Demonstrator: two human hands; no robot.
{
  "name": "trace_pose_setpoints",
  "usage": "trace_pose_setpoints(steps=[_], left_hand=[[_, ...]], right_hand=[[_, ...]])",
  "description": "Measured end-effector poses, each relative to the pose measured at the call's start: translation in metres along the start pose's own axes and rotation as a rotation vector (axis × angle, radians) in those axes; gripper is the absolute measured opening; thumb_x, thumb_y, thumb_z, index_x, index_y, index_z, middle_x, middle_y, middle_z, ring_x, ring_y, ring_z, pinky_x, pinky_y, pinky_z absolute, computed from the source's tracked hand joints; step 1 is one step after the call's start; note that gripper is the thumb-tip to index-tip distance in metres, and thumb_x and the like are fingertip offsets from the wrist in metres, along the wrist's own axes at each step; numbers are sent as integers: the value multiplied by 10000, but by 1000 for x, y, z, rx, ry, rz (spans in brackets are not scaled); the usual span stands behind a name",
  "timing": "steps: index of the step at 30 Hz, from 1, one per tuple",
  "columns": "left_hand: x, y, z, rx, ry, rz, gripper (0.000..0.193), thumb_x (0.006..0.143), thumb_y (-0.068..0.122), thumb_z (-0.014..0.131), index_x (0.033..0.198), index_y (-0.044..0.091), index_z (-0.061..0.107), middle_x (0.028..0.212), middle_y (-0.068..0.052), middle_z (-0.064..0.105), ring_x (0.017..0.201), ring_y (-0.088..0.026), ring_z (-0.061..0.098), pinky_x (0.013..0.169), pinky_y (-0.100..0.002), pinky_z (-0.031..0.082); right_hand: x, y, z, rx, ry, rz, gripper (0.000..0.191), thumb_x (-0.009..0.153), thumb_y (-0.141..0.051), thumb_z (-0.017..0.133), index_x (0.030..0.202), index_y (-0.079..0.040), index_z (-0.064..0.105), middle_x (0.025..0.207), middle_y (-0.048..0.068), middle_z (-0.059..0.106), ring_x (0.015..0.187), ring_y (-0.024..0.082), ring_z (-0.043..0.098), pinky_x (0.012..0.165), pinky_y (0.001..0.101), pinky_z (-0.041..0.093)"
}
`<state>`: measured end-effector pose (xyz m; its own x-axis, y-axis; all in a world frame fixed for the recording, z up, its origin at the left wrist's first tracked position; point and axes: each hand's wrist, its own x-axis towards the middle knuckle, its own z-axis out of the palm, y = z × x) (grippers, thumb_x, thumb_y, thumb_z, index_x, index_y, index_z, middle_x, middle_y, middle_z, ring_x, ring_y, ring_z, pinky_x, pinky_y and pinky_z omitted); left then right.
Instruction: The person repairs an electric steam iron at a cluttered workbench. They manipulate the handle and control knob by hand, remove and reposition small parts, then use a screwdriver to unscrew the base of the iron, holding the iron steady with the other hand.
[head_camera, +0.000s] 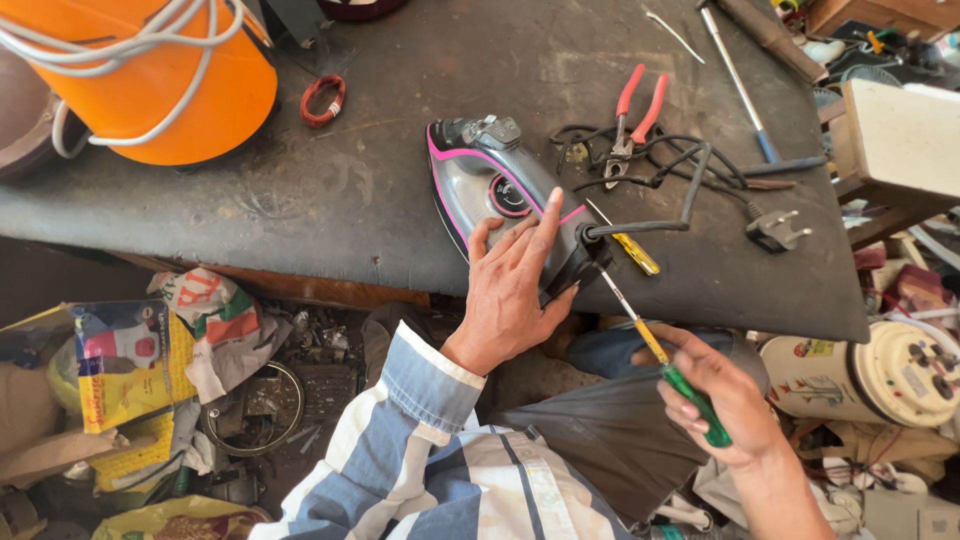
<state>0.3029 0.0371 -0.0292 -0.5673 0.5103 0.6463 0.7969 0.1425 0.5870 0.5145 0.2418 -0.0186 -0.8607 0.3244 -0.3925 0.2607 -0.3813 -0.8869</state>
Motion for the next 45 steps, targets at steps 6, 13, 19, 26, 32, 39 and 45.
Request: trace_pose_setpoints(steps=[6, 13, 19, 26, 32, 39, 45], left_hand=[[0, 0, 1, 14, -12, -8, 1057, 755, 234, 829, 1618, 21, 257, 1246, -124, 651, 1288, -292, 591, 1164, -516, 286], [0, 0, 0, 18, -10, -10, 1057, 746, 230, 840, 1612, 29, 269, 1243, -120, 655, 1278, -287, 593, 1158, -517, 286], [1, 1, -3, 30, -10, -8, 1071, 728, 226, 852, 1607, 19, 277, 1244, -134, 657, 1244, -289, 608, 1146, -484, 308], [5, 1, -21, -14, -31, 75, 1067, 747, 266, 852, 1582, -34, 258, 1261, -180, 647, 1225, -317, 610, 1135, -494, 313], [22, -26, -30, 22, 210, -158, 902, 943, 290, 789, 1661, 59, 294, 1268, -166, 580, 1182, -294, 545, 1047, -393, 427], [78, -84, -12, 80, 272, -196, 729, 976, 379, 754, 1571, 106, 434, 1318, -176, 543, 1225, -328, 516, 1063, -483, 421], [85, -85, -11, -62, 169, -354, 396, 913, 279, 673, 1275, 149, 768, 999, -76, 610, 1110, -296, 562, 1021, -438, 451]], right_hand=[[-15, -3, 24, -1167, 332, -454, 407, 867, -103, 725, 1274, -103, 711, 1045, 106, 749, 730, 143, 666, 591, 271, 530], [-1, -6, 15, -457, 242, -19, 399, 909, -135, 646, 1294, -60, 717, 976, 128, 772, 588, 135, 563, 456, 266, 463], [1, -1, 5, -232, -6, -61, 435, 823, -73, 739, 1251, -46, 668, 1057, 86, 648, 615, 96, 554, 465, 229, 456], [-28, 4, 47, -1425, 461, -823, 358, 829, -85, 815, 1174, -115, 725, 1112, 38, 715, 827, 213, 735, 681, 325, 576], [-31, 2, 58, -1341, 492, -697, 333, 764, -40, 793, 1091, -41, 733, 1065, 121, 689, 772, 237, 717, 637, 335, 580], [-34, 4, 51, -1384, 508, -927, 276, 828, -22, 810, 1095, -76, 763, 1097, 66, 704, 841, 180, 723, 694, 299, 589], [-33, 8, 35, -1469, 366, -960, 336, 830, -12, 761, 1156, -92, 767, 1127, 69, 698, 849, 167, 712, 693, 292, 574]])
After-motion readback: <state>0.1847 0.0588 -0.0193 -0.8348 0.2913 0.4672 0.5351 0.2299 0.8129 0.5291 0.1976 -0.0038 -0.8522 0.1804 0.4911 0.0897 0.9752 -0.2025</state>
